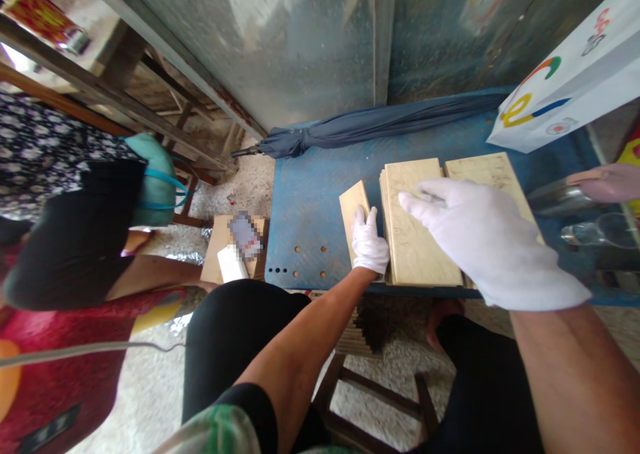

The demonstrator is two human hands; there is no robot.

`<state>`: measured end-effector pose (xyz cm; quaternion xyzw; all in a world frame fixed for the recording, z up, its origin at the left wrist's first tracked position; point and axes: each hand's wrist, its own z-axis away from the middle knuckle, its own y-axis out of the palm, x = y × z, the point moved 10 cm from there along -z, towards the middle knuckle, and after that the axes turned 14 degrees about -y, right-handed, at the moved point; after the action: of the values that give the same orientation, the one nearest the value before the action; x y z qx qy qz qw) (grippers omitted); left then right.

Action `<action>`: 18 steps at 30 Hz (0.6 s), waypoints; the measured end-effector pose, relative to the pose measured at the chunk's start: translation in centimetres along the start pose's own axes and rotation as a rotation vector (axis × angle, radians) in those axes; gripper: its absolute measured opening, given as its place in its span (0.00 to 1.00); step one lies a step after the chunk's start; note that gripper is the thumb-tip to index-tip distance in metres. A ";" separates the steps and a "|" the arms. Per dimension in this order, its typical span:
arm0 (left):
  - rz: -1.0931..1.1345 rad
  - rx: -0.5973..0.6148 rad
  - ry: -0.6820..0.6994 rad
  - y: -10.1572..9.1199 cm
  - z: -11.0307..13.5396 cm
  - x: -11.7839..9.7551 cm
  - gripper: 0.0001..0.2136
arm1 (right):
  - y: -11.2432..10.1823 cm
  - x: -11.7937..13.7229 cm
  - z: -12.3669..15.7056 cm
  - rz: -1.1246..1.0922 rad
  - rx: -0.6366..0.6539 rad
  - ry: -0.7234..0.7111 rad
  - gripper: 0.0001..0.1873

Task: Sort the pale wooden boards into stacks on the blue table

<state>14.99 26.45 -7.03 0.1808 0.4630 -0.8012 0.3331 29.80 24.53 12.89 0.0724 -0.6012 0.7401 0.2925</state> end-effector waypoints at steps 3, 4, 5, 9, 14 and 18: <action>-0.084 -0.028 0.092 0.3 -0.2 -0.2 0.33 | -0.3 0.0 0.1 -0.007 -0.024 -0.031 0.23; -0.133 -0.023 0.121 0.6 -0.3 0.0 0.32 | -0.4 0.1 0.2 -0.013 -0.027 -0.052 0.23; -0.196 -0.008 0.145 1.0 -0.3 0.5 0.30 | -0.5 0.3 0.2 -0.018 -0.025 -0.075 0.23; -0.473 0.057 0.143 2.4 -0.3 4.3 0.30 | -0.8 0.7 0.6 -0.008 -0.002 -0.129 0.24; -0.570 0.027 0.167 1.9 0.1 5.9 0.29 | -0.6 0.9 0.5 0.018 0.015 -0.131 0.23; -0.599 -0.095 0.022 -1.5 -0.5 5.6 0.33 | 0.2 0.8 0.1 0.051 0.069 -0.103 0.23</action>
<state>9.91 25.35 -9.67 0.0290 0.5363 -0.8392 0.0853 29.00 24.73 13.09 0.1053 -0.5912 0.7629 0.2395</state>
